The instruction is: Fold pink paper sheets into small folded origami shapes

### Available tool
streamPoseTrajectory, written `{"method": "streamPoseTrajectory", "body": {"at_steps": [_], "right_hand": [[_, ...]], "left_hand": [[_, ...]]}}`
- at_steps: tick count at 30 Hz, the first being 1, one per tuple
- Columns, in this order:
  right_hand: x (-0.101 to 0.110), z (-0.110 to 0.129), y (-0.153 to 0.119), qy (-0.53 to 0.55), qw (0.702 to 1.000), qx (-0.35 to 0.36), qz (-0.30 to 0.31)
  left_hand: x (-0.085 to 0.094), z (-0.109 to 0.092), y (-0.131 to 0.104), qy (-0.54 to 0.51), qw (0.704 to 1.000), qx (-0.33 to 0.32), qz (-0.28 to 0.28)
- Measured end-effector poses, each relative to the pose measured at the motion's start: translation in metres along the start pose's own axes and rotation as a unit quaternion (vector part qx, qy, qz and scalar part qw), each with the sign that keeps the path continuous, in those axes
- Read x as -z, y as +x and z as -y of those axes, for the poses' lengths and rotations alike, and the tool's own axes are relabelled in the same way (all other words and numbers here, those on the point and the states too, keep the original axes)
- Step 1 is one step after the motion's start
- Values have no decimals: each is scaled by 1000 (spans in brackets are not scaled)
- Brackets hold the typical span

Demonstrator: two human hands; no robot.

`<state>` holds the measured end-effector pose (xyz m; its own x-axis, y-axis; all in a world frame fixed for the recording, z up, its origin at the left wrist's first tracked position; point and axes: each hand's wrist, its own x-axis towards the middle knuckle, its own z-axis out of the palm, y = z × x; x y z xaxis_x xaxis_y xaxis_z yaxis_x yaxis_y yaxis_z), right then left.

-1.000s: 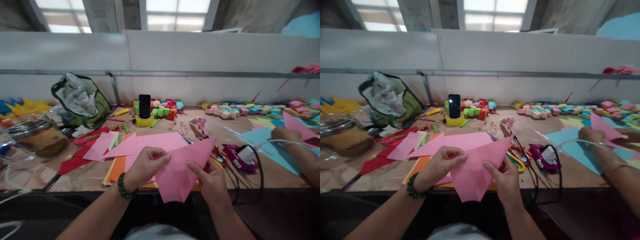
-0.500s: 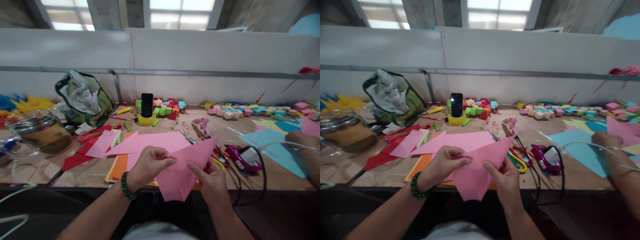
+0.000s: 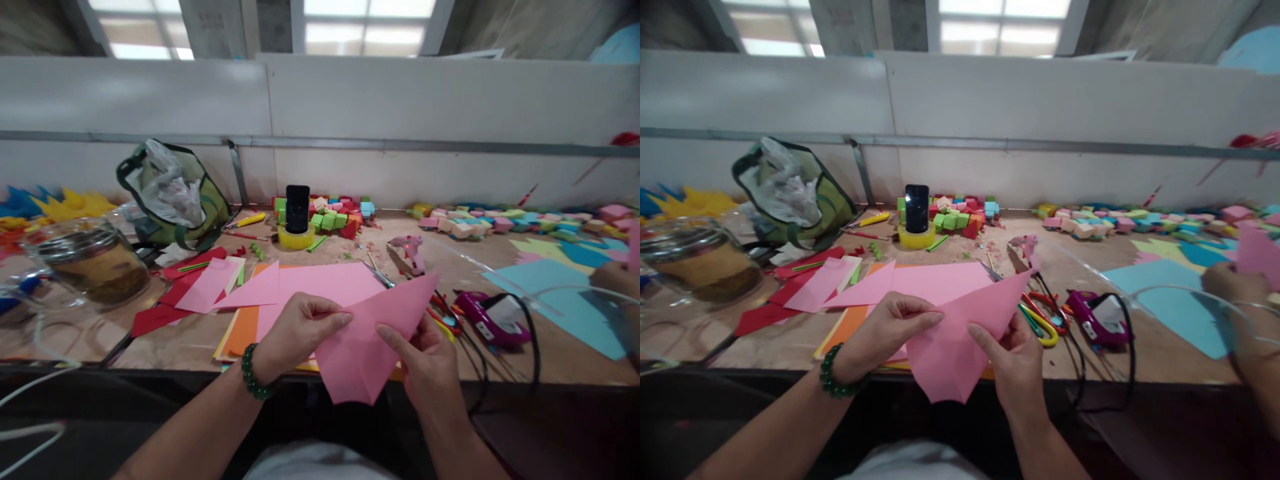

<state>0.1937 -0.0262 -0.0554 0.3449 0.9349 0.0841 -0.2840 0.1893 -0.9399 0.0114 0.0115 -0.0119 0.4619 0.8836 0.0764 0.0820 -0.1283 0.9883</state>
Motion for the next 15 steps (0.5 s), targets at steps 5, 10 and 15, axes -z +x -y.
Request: {"method": "streamPoseTrajectory", "body": {"at_steps": [5,10,15], "right_hand": [[-2,1,-2,1,1000,-2,-1],[-4,3,-4,-2,1000,-12,-4],[-5,3,-5,1,1000,-10,-6]], "left_hand": [[0,0,-2,24,1000,-3,-2],[1,1,-4,11,1000,-6,13],[1,2,-4,-13,1000,17,8]]}}
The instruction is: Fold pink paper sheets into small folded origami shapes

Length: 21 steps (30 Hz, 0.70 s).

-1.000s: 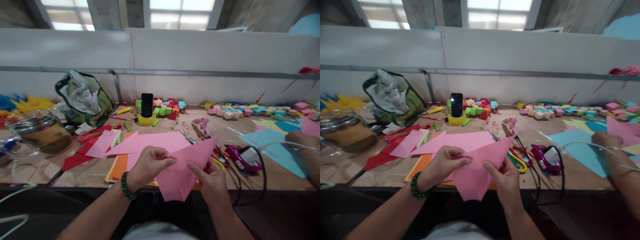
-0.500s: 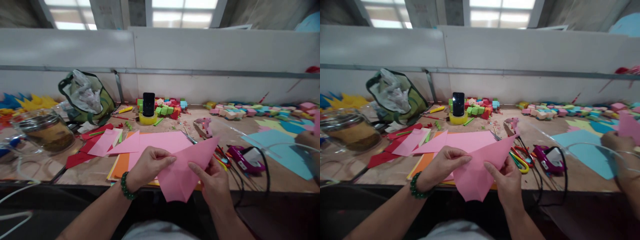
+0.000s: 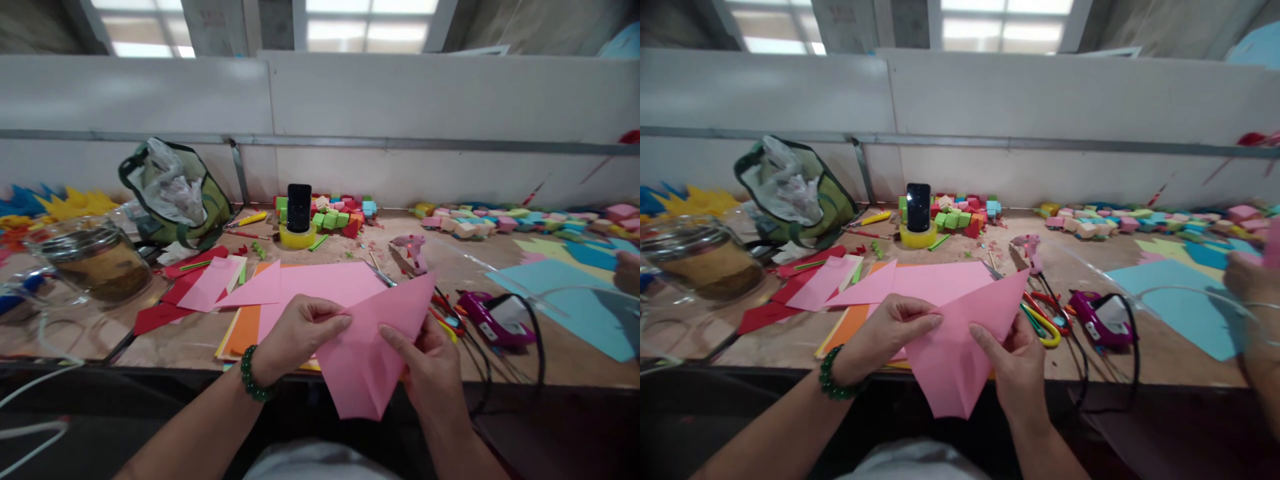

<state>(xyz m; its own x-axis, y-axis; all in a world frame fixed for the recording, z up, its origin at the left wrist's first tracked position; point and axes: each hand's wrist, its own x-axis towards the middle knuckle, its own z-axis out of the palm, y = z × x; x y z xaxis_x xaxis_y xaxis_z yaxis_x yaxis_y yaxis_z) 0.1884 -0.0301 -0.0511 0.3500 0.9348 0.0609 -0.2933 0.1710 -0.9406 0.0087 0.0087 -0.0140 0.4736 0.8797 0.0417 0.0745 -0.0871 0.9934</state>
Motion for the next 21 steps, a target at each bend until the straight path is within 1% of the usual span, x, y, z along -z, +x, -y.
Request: {"method": "streamPoseTrajectory", "body": {"at_steps": [7,13,18,21], "right_hand": [[-2,1,-4,5,1000,14,-24],[2,-3,-4,-7,1000,28,-10],[4,-11,-5,-6,999,53,-2],[4,-7,-1,-2,999,50,10]], "left_hand": [[-2,2,3,-39,999,14,-24],[-3,2,4,-49,998,22,-27],[-2,-3,2,-92,995,37,-28],[-2,-5,0,-91,995,37,-26]]}}
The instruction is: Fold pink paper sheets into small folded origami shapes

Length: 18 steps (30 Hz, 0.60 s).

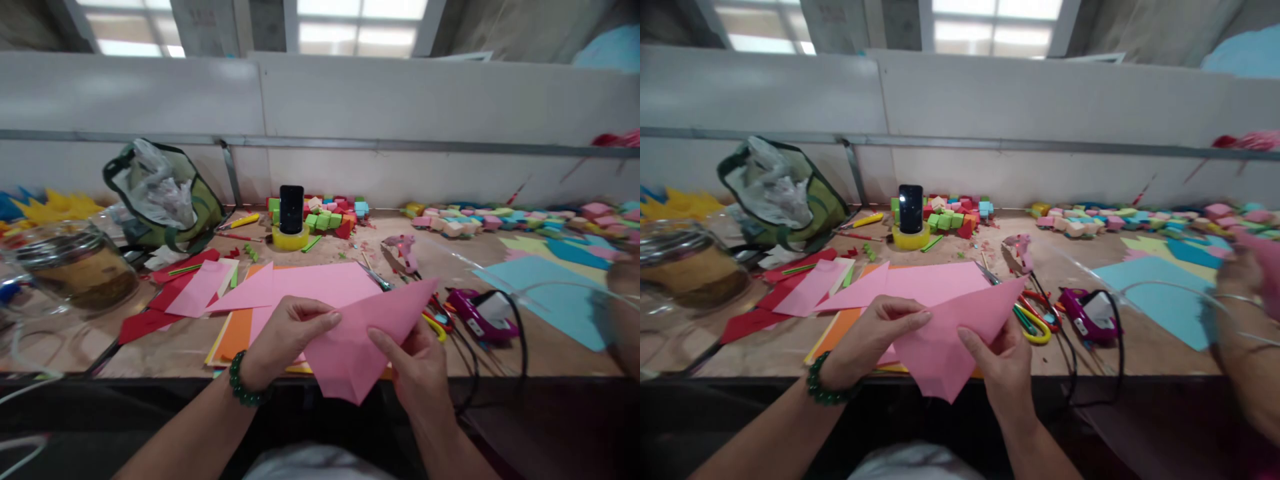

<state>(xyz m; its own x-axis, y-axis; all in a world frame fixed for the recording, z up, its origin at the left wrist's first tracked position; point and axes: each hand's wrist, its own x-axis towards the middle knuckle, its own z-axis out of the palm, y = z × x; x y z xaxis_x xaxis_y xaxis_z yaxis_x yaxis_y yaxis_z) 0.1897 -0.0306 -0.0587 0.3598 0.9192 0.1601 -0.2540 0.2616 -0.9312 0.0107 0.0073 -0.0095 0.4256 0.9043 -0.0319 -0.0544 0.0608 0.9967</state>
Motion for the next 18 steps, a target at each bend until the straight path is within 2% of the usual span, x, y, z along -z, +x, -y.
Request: {"method": "streamPoseTrajectory", "body": {"at_steps": [2,8,14,18], "right_hand": [[0,8,8,17,1000,1,-8],[2,39,32,76,993,24,-83],[7,47,33,85,994,16,-72],[10,50,36,98,993,22,-67]], "left_hand": [[1,-1,-2,17,1000,-10,0],[4,-2,-6,68,997,-27,3],[7,-3,-7,64,998,8,-6],[7,-5,-9,107,994,-16,-20]]}}
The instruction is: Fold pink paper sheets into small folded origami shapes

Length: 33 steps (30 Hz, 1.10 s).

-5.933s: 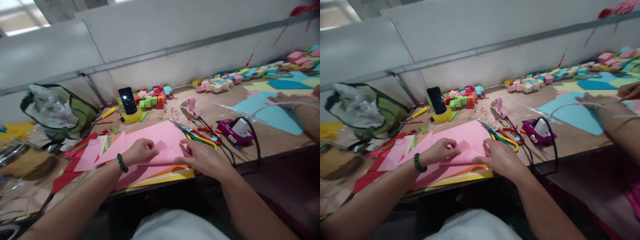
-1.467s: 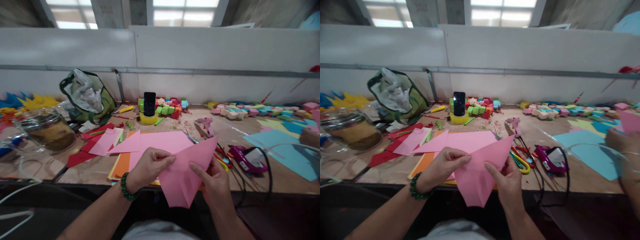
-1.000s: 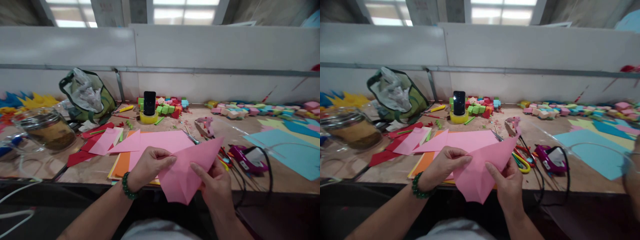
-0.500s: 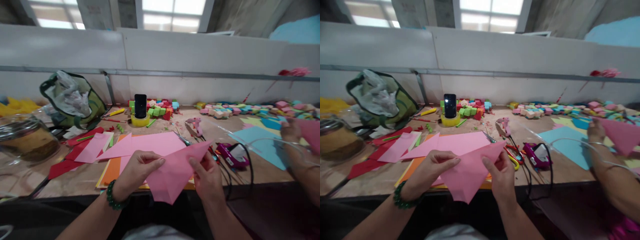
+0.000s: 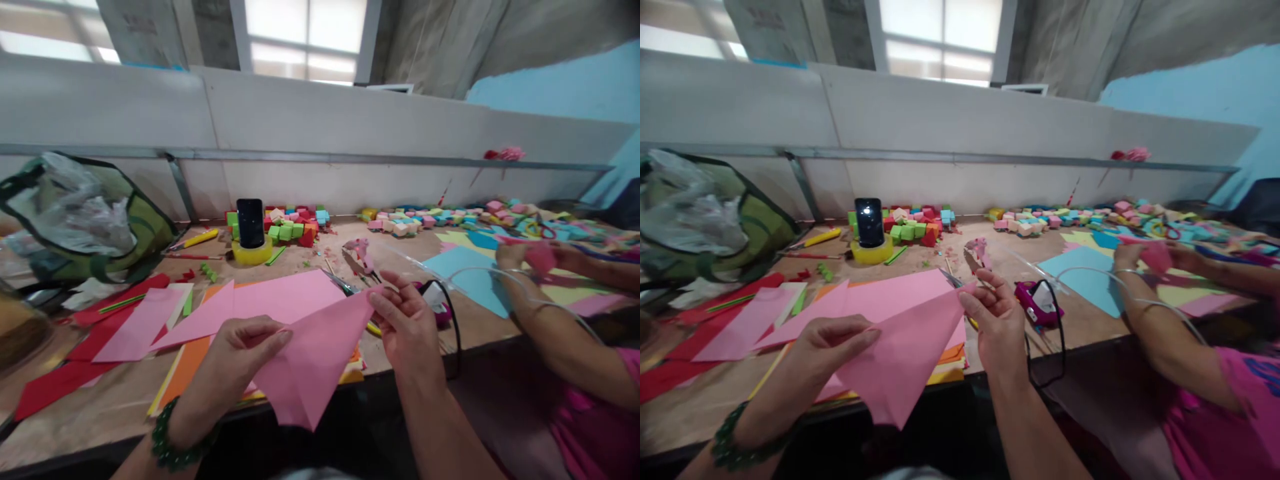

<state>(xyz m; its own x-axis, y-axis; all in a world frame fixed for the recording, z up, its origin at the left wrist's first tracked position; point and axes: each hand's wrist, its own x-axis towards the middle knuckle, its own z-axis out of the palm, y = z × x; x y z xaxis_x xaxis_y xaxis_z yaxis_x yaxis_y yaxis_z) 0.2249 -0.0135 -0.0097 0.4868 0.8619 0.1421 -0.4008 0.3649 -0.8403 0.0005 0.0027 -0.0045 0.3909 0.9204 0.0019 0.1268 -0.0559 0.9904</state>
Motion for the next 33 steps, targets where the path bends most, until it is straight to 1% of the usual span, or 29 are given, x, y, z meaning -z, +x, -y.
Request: {"method": "streamPoseTrajectory", "body": {"at_steps": [3,6,9,12,15,18,20,24,26,29,33], "right_hand": [[1,4,2,1,1000,21,0],[2,8,0,3,1000,26,1],[2,9,-4,4,1000,25,1],[2,9,-7,1,1000,29,7],[4,7,-8,-7,999,36,23],[5,8,-7,-32,996,53,59],[6,9,-7,-49,994,69,68],[5,12,-9,-57,994,82,47],[5,13,-11,-55,993,88,46],[4,13,-14,-51,993,93,47],[5,11,-16,-50,993,91,50]], "left_hand": [[0,-1,-4,36,999,-28,-15],[0,-1,-9,59,997,-33,-26],[1,-2,-12,57,997,-30,-39],[3,-4,-12,40,998,-28,-35],[3,-7,-12,39,998,-31,-43],[3,-11,-12,71,995,-51,-55],[3,-13,-13,92,992,-67,-54],[3,-14,-14,105,990,-75,-58],[4,-14,-15,105,990,-73,-61],[6,-11,-17,108,990,-74,-51],[8,-9,-17,98,991,-68,-60]]}}
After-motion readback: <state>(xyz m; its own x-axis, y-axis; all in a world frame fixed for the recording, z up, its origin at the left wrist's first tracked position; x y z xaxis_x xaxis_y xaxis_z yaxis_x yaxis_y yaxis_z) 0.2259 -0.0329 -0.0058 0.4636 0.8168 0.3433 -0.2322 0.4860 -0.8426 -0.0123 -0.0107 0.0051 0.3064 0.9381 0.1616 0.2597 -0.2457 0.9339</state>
